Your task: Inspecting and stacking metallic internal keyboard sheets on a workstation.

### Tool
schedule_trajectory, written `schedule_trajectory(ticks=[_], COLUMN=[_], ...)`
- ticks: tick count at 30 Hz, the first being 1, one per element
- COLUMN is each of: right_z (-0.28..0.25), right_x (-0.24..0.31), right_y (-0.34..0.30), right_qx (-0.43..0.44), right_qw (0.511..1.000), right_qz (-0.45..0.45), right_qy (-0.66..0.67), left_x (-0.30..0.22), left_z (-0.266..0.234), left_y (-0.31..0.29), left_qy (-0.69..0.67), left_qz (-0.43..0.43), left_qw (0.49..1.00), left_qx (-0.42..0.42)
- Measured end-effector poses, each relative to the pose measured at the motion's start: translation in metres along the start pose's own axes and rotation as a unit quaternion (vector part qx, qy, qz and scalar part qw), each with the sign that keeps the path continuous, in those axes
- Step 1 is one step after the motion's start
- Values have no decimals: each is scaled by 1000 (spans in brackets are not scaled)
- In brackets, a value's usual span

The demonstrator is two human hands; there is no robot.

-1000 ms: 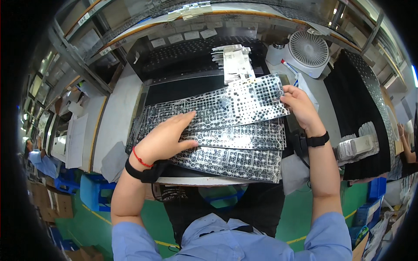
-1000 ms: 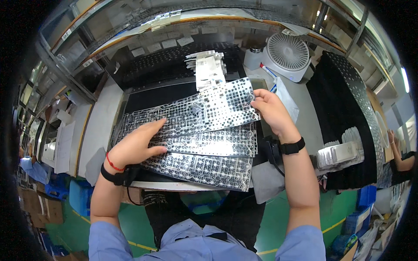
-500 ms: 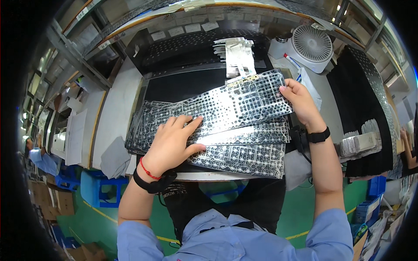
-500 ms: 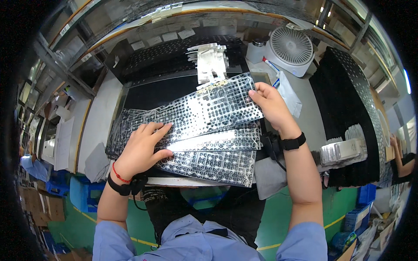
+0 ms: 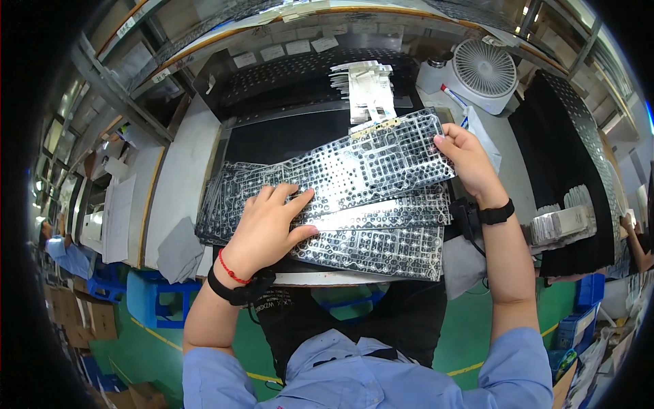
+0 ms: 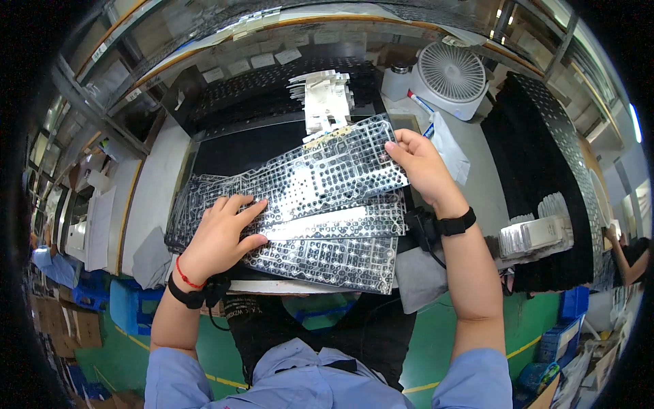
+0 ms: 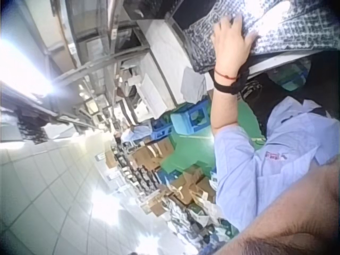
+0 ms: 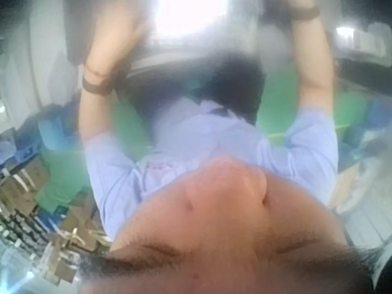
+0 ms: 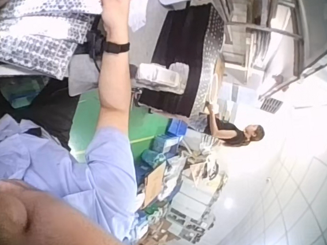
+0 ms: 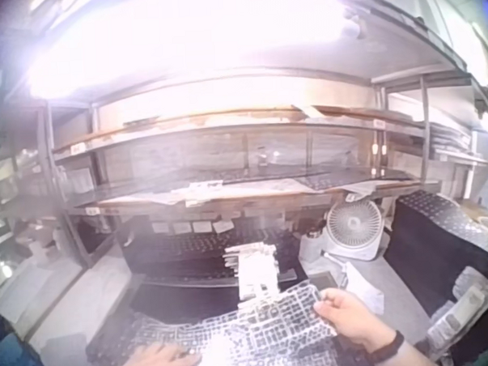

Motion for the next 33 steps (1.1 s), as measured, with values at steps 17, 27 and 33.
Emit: schedule_trajectory(ticks=[17,27,33], right_z=[0,0,-3], right_x=[1,1,0], right_y=[0,0,0], right_qx=[-9,0,-2], right_qw=[1000,1000,1000], right_qz=[-25,-18,-23], right_qy=[-8,7,-6], left_x=[0,-40,-50], left_z=[23,49,56], left_y=[-52,-70,-75], left_qy=[-782,-838,-847], left_qz=[13,55,47], left_qw=[605,538,526], left_qx=[-149,-67,-57])
Point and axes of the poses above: each hand's wrist, its own y-axis towards the middle knuckle, its own z-axis out of the palm, x = y × z, the point moved 1 cm from there along y, towards the middle knuckle, and after that the axes turned 5 degrees about y, right-handed, at the moved point
